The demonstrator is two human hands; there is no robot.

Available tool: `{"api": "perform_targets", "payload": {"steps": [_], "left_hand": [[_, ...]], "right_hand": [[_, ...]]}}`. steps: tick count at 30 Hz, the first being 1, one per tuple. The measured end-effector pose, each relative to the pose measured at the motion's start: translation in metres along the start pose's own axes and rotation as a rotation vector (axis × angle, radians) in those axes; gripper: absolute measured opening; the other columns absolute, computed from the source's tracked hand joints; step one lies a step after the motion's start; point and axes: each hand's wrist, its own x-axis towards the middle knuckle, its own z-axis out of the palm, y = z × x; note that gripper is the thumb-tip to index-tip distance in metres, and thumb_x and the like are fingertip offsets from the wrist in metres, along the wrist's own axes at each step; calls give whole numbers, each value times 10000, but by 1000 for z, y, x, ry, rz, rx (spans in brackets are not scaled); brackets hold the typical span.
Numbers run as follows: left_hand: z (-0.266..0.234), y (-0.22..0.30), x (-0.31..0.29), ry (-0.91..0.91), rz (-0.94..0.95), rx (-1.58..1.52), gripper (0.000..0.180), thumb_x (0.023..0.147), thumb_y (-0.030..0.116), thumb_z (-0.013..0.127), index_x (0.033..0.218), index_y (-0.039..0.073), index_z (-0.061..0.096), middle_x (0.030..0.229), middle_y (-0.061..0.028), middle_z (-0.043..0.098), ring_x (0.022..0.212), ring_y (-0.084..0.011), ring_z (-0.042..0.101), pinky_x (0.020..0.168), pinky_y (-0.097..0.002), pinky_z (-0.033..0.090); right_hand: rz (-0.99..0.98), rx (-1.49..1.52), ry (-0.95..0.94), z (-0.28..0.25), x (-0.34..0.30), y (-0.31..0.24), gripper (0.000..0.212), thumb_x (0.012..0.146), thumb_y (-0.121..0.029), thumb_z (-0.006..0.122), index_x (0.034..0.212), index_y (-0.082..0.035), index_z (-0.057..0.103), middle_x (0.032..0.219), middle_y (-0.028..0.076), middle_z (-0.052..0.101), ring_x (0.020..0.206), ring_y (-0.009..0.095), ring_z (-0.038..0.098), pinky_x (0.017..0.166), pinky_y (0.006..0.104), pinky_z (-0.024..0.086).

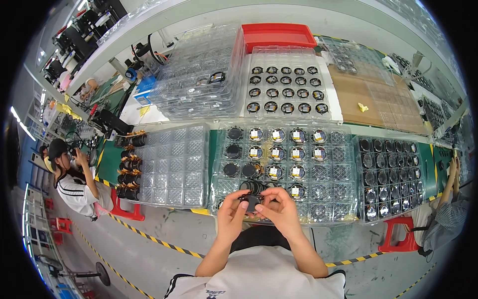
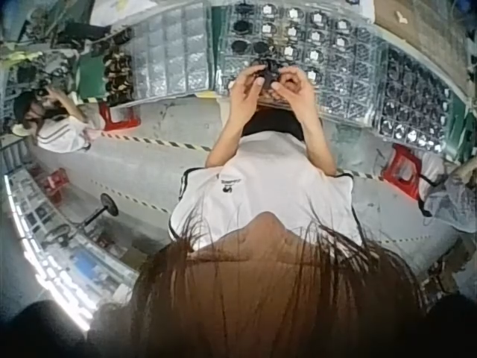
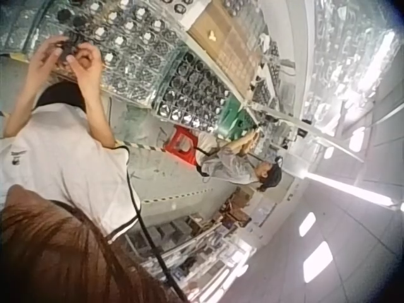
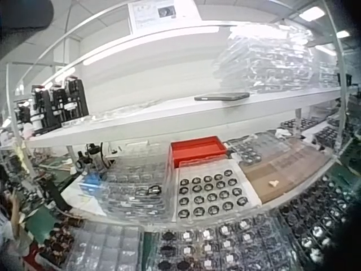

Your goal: The person assembles small circular electronic components by hand, placing them into plastic trays.

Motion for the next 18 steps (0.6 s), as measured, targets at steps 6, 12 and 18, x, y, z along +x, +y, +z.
{"api": "perform_targets", "payload": {"steps": [6, 12, 18], "left_hand": [[3, 2, 0, -1, 0, -42, 273, 933, 90, 500, 1192, 13, 461, 941, -97, 630, 789, -108, 610, 690, -230, 507], [-1, 1, -2, -53, -9, -48, 289, 929, 52, 485, 1205, 8, 412, 1010, -134, 612, 893, -142, 609, 771, -259, 522], [2, 1, -4, -109, 4, -152, 323, 918, 2, 472, 1225, 2, 373, 1111, -161, 556, 1013, -178, 569, 860, -292, 514]], "right_hand": [[-120, -65, 80, 7, -4, 3, 296, 758, 69, 668, 1012, -4, 535, 906, 55, 515, 757, 119, 606, 637, 234, 539], [-278, -180, 122, 6, -3, 1, 106, 756, 92, 658, 830, 26, 618, 955, 75, 516, 808, 134, 605, 698, 237, 546], [-253, -121, 123, 3, -2, 1, 111, 751, 100, 657, 826, 27, 619, 955, 73, 515, 816, 136, 603, 707, 239, 548]]}}
